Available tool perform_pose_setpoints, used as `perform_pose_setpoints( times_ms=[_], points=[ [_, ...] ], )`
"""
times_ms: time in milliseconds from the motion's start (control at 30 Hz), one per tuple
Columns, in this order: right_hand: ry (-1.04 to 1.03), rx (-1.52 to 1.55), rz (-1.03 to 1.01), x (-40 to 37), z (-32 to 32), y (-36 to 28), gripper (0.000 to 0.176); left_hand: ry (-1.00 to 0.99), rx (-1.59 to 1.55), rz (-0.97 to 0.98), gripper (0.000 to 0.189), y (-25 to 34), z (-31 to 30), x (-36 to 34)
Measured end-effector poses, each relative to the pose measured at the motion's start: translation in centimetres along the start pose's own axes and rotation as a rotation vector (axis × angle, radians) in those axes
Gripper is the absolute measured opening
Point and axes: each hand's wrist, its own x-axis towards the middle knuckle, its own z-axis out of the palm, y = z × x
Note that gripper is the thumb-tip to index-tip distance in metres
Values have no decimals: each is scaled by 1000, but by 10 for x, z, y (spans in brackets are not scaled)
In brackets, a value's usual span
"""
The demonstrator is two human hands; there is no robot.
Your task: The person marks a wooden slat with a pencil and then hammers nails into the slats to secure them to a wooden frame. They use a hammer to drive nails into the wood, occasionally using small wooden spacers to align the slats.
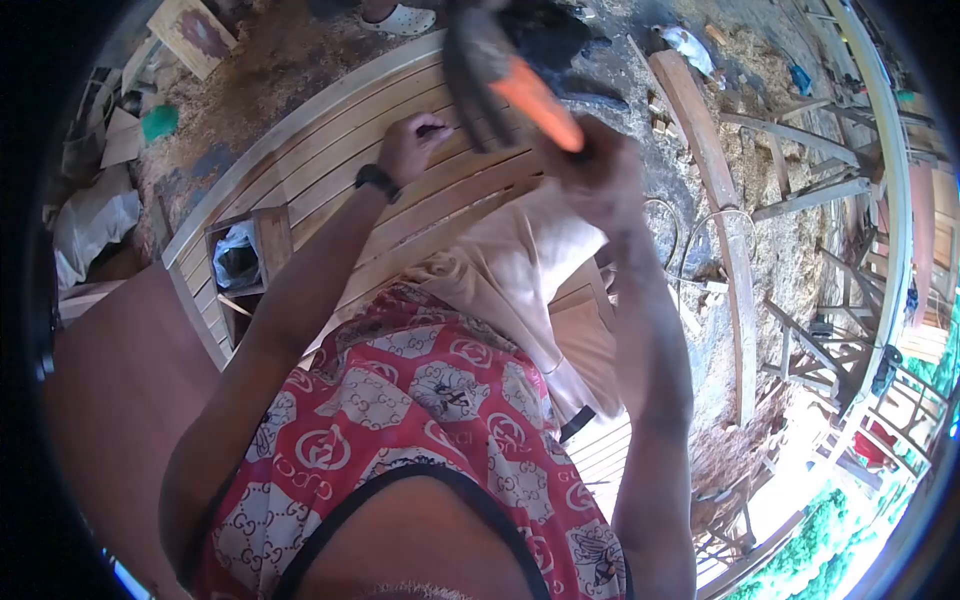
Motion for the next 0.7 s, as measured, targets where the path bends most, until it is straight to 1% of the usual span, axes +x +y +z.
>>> perform_pose_setpoints(
  times_ms=[33, 67, 100, 133, 167, 200, 267, 300, 367, 400, 467, 500, 600, 633, 667, 700],
  points=[
    [36, -24, 182, -12, -16, 14, 26, 71, -33, -34, 20, -2, 18, 10],
    [41, -31, 219, -24, -30, 26, 28, 141, -66, -67, 20, -3, 28, 21],
    [46, -38, 257, -35, -41, 37, 30, 145, -59, -64, 20, -4, 34, 32],
    [50, -9, 323, -48, -47, 43, 29, 151, -104, -116, 18, -7, 40, 39],
    [50, 21, 390, -60, -52, 49, 28, 159, -148, -171, 16, -9, 44, 41],
    [37, 24, 404, -77, -57, 52, 28, 151, -146, -189, 16, -9, 47, 32],
    [-6, 92, 581, -100, -60, 67, 26, 242, -122, -134, 16, -11, 50, 29],
    [-75, 191, 675, -103, -60, 71, 23, 248, -108, -151, 16, -12, 55, 31],
    [-164, 361, 756, -93, -63, 67, 22, 364, -82, -85, 11, -16, 58, 27],
    [-183, 375, 755, -85, -67, 72, 22, 369, -64, -100, 11, -12, 58, 26],
    [-343, 378, 774, -66, -72, 94, 22, 425, 43, -102, 10, -4, 62, 27],
    [-375, 265, 689, -53, -71, 126, 23, 445, 70, -111, 10, -7, 64, 36],
    [-604, 143, 444, 0, -85, 201, 25, 419, 158, -159, 10, -12, 64, 37],
    [-705, 95, 472, 24, -90, 219, 25, 425, 189, -130, 11, -10, 65, 38],
    [-745, 126, 409, 41, -89, 241, 25, 429, 218, -104, 11, -6, 67, 36],
    [-774, 156, 344, 55, -92, 261, 26, 435, 244, -130, 11, -5, 69, 33]
  ],
)
